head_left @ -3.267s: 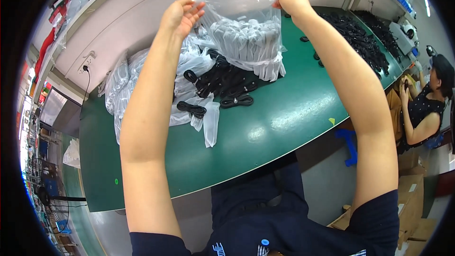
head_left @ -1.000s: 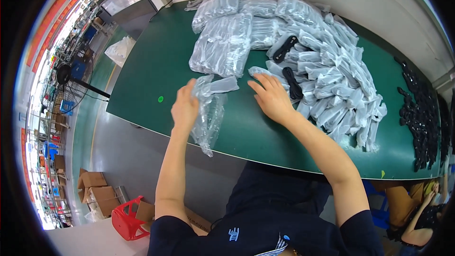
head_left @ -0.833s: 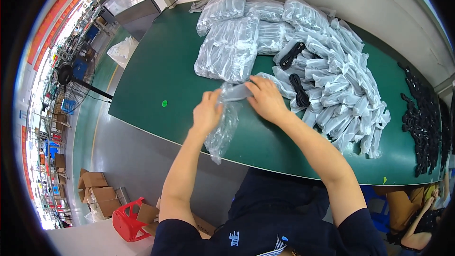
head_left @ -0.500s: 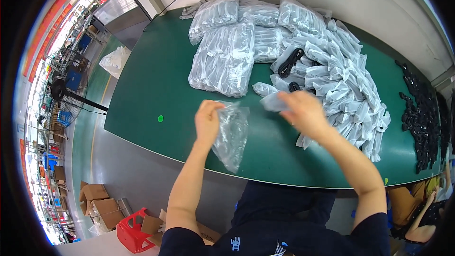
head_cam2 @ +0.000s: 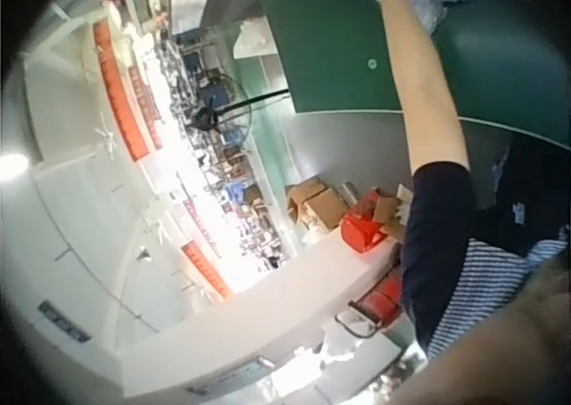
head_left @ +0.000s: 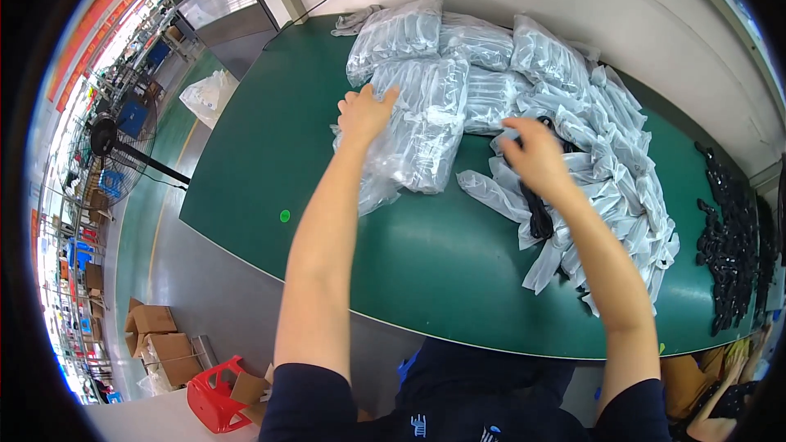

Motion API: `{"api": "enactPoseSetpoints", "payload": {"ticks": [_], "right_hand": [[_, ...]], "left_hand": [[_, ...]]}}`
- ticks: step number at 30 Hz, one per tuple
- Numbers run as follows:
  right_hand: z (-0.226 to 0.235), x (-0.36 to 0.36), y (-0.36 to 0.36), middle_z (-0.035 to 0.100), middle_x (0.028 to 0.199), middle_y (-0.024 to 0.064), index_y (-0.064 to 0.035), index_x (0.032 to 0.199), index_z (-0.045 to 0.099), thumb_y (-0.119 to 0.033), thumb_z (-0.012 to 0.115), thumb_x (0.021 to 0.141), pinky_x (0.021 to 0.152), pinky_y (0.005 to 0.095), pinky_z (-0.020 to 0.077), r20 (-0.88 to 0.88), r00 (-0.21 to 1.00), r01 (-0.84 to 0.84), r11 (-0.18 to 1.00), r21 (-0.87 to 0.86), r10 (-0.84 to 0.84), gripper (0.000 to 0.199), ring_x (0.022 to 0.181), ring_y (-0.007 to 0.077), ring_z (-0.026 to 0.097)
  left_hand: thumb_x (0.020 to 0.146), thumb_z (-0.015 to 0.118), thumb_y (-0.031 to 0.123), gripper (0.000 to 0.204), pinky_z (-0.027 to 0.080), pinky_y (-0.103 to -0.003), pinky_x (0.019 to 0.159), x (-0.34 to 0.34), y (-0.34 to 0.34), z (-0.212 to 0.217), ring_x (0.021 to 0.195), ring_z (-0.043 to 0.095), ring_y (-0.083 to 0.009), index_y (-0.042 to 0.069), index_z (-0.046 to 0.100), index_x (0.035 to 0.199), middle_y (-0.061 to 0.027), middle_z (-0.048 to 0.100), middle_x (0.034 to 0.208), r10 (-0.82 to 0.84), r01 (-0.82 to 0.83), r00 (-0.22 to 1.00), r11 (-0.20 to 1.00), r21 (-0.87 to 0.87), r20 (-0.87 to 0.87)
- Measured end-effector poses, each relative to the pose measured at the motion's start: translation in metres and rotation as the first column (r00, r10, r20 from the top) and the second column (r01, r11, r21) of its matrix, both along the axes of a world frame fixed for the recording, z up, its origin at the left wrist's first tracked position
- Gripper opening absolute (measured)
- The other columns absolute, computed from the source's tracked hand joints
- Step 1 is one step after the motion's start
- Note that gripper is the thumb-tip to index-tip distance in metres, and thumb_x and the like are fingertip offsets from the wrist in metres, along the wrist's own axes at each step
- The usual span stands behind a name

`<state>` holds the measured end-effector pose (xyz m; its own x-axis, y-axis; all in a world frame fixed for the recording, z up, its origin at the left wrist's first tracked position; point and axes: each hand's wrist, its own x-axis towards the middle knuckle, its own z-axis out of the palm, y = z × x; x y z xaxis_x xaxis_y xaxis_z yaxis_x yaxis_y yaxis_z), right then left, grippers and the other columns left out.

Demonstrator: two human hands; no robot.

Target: The recorder is taking black cables out of small protective bags and repacking them into larger plastic bags in a factory environment.

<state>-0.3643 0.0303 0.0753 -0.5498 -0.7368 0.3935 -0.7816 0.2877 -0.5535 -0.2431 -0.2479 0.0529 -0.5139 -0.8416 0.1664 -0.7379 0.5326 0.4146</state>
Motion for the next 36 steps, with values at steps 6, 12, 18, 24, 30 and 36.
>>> {"api": "enactPoseSetpoints", "payload": {"ticks": [6, 12, 18, 24, 30, 36], "right_hand": [[-0.052, 0.064, -0.025, 0.056, 0.106, 0.0157, -0.0023, 0.11, 0.054, -0.018, 0.066, 0.077, 0.09, 0.0406, 0.0421, -0.303, 0.927, -0.168, 0.966, 0.196, 0.223, 0.039, 0.1, 0.0319, 0.055], [-0.072, 0.018, -0.014, 0.057, 0.111, 0.0182, -0.0012, 0.117, 0.051, -0.01, 0.061, 0.079, 0.093, 0.0423, 0.0417, -0.328, 0.94, -0.063, 0.993, 0.095, 0.091, 0.04, 0.104, 0.0355, 0.054], [-0.041, 0.013, -0.068, 0.053, 0.124, 0.0246, 0.0073, 0.128, 0.042, -0.023, 0.065, 0.083, 0.097, 0.0378, 0.0409, 0.73, 0.683, 0.213, 0.947, -0.238, 0.03, 0.059, 0.116, 0.0344, 0.052], [-0.071, 0.065, -0.085, 0.056, 0.122, 0.02, 0.0051, 0.13, 0.039, -0.024, 0.072, 0.077, 0.094, 0.0356, 0.0435, 0.76, 0.648, 0.148, 0.972, -0.182, 0.044, 0.069, 0.109, 0.0284, 0.057], [-0.08, 0.187, 0.018, 0.056, 0.117, 0.0105, 0.0014, 0.128, 0.039, -0.014, 0.064, 0.085, 0.098, 0.0307, 0.0402, 0.903, 0.295, -0.141, 0.949, -0.282, 0.312, 0.052, 0.11, 0.0167, 0.053], [-0.027, 0.173, 0.075, 0.065, 0.083, 0.0047, -0.0012, 0.103, 0.063, -0.012, 0.053, 0.093, 0.067, 0.0216, 0.0494, 0.931, 0.256, -0.379, 0.913, -0.151, 0.26, 0.018, 0.073, 0.0101, 0.062]], "left_hand": [[0.084, 0.049, 0.061, 0.074, 0.045, -0.048, 0.089, -0.009, 0.004, -0.017, 0.109, 0.054, -0.0363, 0.006, 0.047, 0.132, -0.0221, 0.054, 0.118, 0.047, -0.046, 0.999, 0.998, -0.045, 0.024], [0.087, 0.054, 0.048, 0.058, 0.049, -0.044, 0.082, 0.027, 0.002, -0.035, 0.1, 0.057, -0.0342, 0.007, 0.052, 0.127, -0.0174, 0.056, 0.113, -0.136, 0.133, 0.991, 0.971, -0.199, -0.004], [0.085, 0.062, 0.033, 0.046, 0.049, -0.042, 0.083, 0.088, 0.029, -0.045, 0.1, 0.056, -0.0322, 0.007, 0.054, 0.123, -0.0121, 0.056, 0.115, -0.255, 0.22, 0.963, 0.931, -0.292, -0.085], [0.084, 0.061, 0.02, 0.034, 0.048, -0.04, 0.086, 0.13, 0.064, -0.041, 0.102, 0.055, -0.0317, 0.008, 0.06, 0.116, -0.011, 0.057, 0.12, -0.386, 0.33, 0.916, 0.882, -0.335, -0.114], [0.087, 0.058, 0.017, 0.022, 0.046, -0.041, 0.086, 0.143, 0.062, -0.003, 0.096, 0.056, -0.0295, 0.006, 0.065, 0.105, -0.0081, 0.065, 0.104, -0.481, 0.452, 0.872, 0.864, -0.222, -0.094], [0.082, 0.066, 0.019, 0.028, 0.045, -0.039, 0.085, 0.118, 0.119, 0.007, 0.096, 0.055, -0.0287, 0.007, 0.065, 0.107, -0.0084, 0.06, 0.108, -0.706, 0.686, 0.688, 0.708, -0.166, -0.17]]}}
